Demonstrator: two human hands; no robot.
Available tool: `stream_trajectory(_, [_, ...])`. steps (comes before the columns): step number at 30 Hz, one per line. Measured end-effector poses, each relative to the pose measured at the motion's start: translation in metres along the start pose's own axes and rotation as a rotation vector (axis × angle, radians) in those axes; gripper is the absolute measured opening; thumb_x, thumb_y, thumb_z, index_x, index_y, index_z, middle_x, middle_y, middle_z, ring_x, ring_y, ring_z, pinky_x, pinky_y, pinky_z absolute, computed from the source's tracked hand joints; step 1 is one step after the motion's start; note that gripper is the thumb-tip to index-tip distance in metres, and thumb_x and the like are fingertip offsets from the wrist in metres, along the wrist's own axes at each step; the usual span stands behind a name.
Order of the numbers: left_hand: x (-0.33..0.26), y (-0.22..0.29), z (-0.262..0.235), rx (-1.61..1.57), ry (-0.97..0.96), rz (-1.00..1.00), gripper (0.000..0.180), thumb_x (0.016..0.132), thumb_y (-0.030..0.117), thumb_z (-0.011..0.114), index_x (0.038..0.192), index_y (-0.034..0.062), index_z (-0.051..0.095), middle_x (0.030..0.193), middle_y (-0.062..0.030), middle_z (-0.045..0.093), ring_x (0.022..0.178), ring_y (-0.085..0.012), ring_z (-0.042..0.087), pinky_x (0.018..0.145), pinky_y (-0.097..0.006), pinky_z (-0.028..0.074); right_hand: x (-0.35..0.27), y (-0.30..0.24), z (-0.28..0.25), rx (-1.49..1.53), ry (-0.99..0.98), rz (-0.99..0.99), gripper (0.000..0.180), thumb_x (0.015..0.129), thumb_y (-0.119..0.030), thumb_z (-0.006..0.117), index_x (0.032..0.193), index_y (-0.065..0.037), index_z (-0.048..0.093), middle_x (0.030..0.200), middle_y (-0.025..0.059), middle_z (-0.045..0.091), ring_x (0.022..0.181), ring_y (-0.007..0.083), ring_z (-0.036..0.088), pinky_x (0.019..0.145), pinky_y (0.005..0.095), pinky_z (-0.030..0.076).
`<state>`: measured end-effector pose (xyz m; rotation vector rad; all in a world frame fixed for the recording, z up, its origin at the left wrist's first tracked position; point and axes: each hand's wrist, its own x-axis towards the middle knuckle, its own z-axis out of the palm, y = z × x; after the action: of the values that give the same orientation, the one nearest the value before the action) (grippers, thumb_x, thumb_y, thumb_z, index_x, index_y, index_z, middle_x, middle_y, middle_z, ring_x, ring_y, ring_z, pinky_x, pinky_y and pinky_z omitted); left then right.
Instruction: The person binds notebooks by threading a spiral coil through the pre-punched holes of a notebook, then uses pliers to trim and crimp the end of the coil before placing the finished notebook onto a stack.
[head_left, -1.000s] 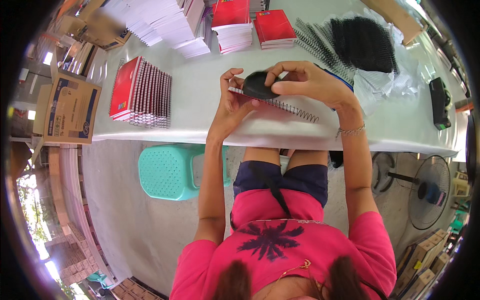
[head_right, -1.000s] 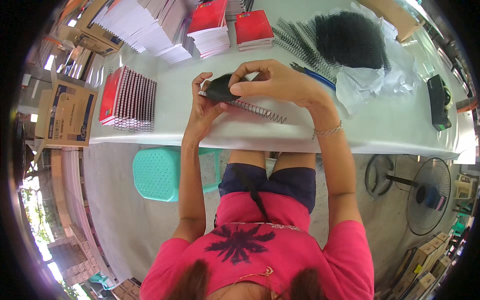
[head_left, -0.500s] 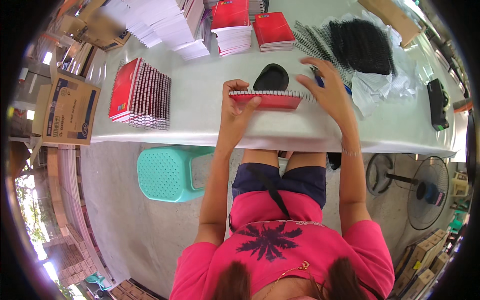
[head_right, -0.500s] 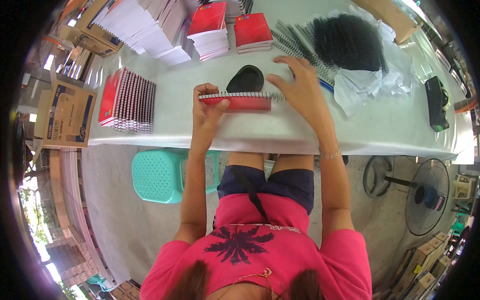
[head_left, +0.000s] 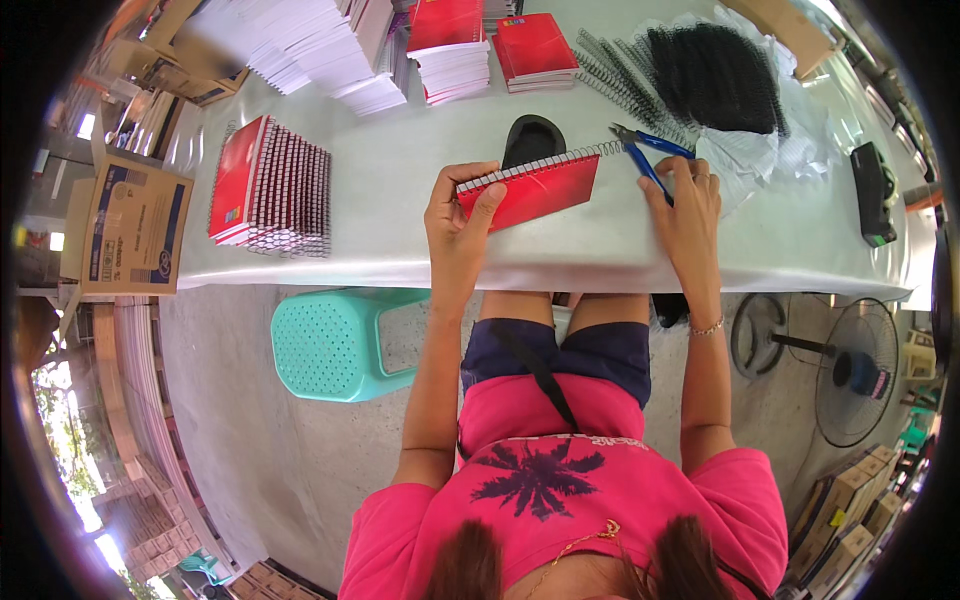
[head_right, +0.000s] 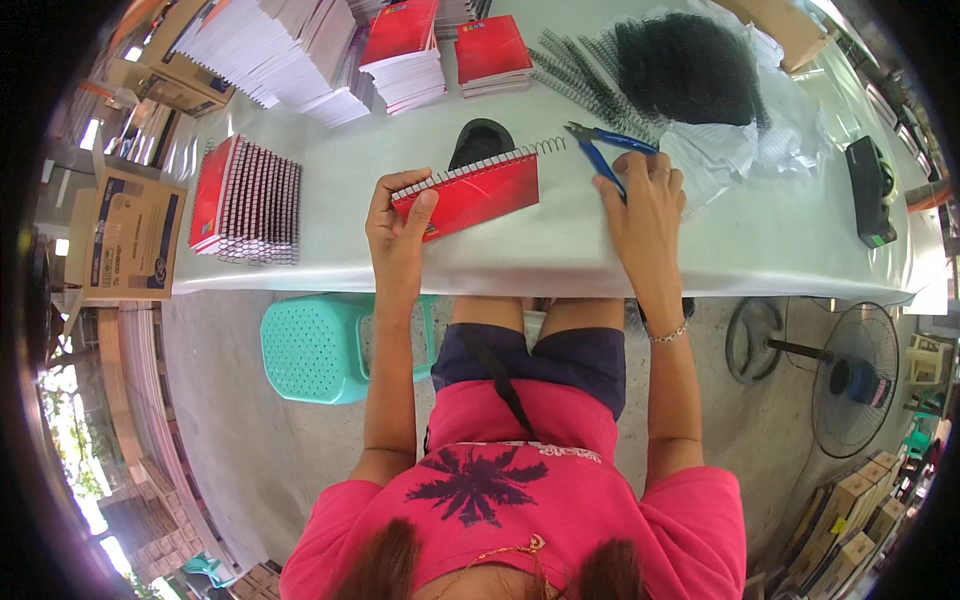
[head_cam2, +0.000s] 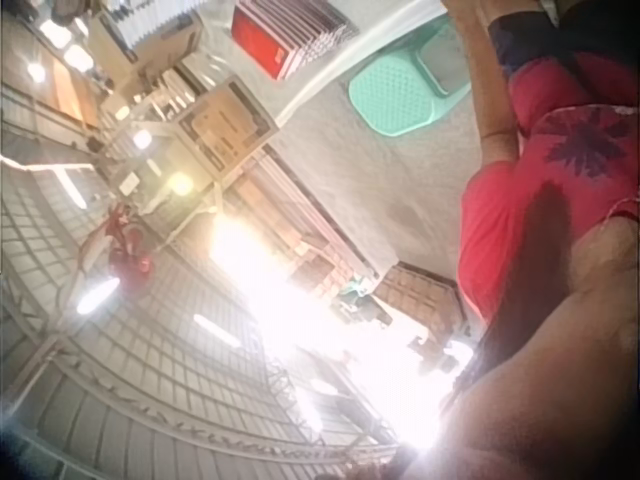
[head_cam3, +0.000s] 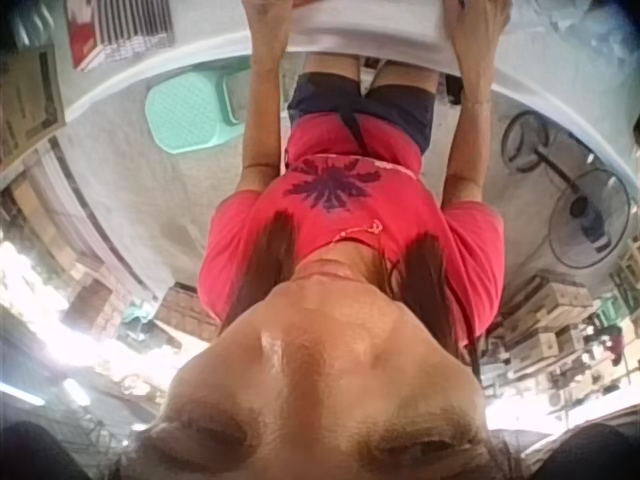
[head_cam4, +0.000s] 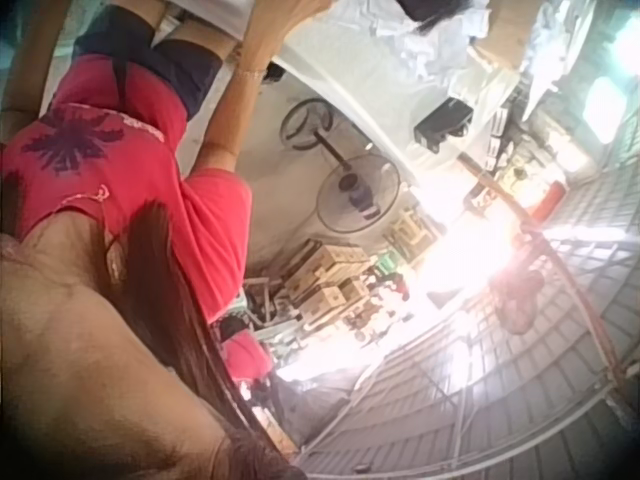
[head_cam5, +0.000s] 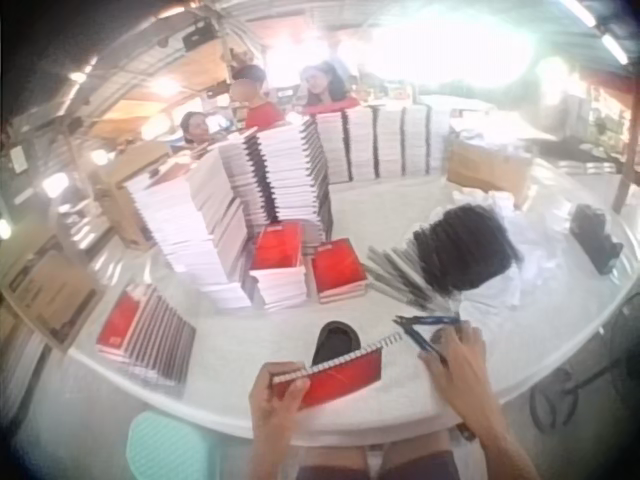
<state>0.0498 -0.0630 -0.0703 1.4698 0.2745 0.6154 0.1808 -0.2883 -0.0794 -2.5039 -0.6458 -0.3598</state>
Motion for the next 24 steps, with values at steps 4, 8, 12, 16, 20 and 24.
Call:
stream_trajectory(4, [0.001, 0.001, 0.001, -0.144, -0.001, -0.08, 0.024, 0.095, 0.015, 0.068, 0.114, 0.0009, 0.064, 0.097, -0.0003, 0.063, 0.077, -0.0035, 0.049, 0.065, -0.018, 0.042, 0.006, 0.01, 0.003, 0.291, 0.044, 0.061, 0.032, 0.098, -0.024, 0.058, 0.121, -0.002, 0.056, 0.11, 0.0163, 0.053, 0.105, 0.0306, 0.052, 0.091, 0.0443, 0.042])
stream_trajectory(8, [-0.002, 0.003, -0.002, 0.038, -0.036, -0.118, 0.026, 0.096, 0.017, 0.067, 0.116, 0.0005, 0.066, 0.097, -0.0026, 0.066, 0.08, -0.0055, 0.055, 0.07, -0.021, 0.047, 0.006, -0.002, -0.018, 1.458, 0.139, 0.429, 0.037, 0.104, -0.029, 0.05, 0.128, 0.0, 0.053, 0.124, 0.015, 0.055, 0.116, 0.0258, 0.052, 0.1, 0.041, 0.042])
stream_trajectory(12, [-0.002, 0.003, -0.005, 0.042, -0.068, -0.047, 0.028, 0.097, 0.022, 0.065, 0.117, 0.0023, 0.067, 0.102, -0.0049, 0.07, 0.087, -0.0081, 0.062, 0.075, -0.025, 0.053, -0.002, -0.04, -0.049, 1.7, 0.041, 0.331, 0.044, 0.104, -0.03, 0.049, 0.136, -0.001, 0.046, 0.139, 0.016, 0.051, 0.128, 0.0253, 0.048, 0.106, 0.0394, 0.04])
stream_trajectory(16, [-0.004, 0.007, -0.005, 0.113, -0.077, -0.095, 0.027, 0.097, 0.02, 0.065, 0.117, 0.0018, 0.066, 0.103, -0.0051, 0.07, 0.087, -0.0082, 0.062, 0.076, -0.024, 0.053, -0.024, -0.058, -0.045, 1.368, -0.15, 0.171, 0.05, 0.095, -0.029, 0.062, 0.133, -0.001, 0.048, 0.136, 0.0164, 0.052, 0.125, 0.0283, 0.052, 0.104, 0.04, 0.042])
stream_trajectory(20, [-0.004, 0.004, -0.009, 0.164, -0.109, -0.107, 0.025, 0.097, 0.014, 0.063, 0.119, 0.0009, 0.065, 0.105, -0.0048, 0.07, 0.086, -0.0075, 0.062, 0.077, -0.023, 0.053, -0.043, -0.097, -0.033, 0.76, -0.113, -0.158, 0.063, 0.072, -0.015, 0.082, 0.127, -0.004, 0.053, 0.12, 0.0146, 0.058, 0.113, 0.0298, 0.056, 0.098, 0.0394, 0.045])
stream_trajectory(24, [-0.005, 0.011, -0.006, 0.05, -0.127, -0.07, 0.023, 0.096, 0.006, 0.061, 0.118, 0.0001, 0.066, 0.104, -0.0042, 0.07, 0.084, -0.0059, 0.061, 0.075, -0.021, 0.05, -0.048, -0.112, -0.014, 0.511, -0.105, -0.373, 0.062, 0.068, -0.012, 0.078, 0.126, -0.007, 0.056, 0.119, 0.0132, 0.058, 0.105, 0.0323, 0.056, 0.089, 0.0422, 0.047])
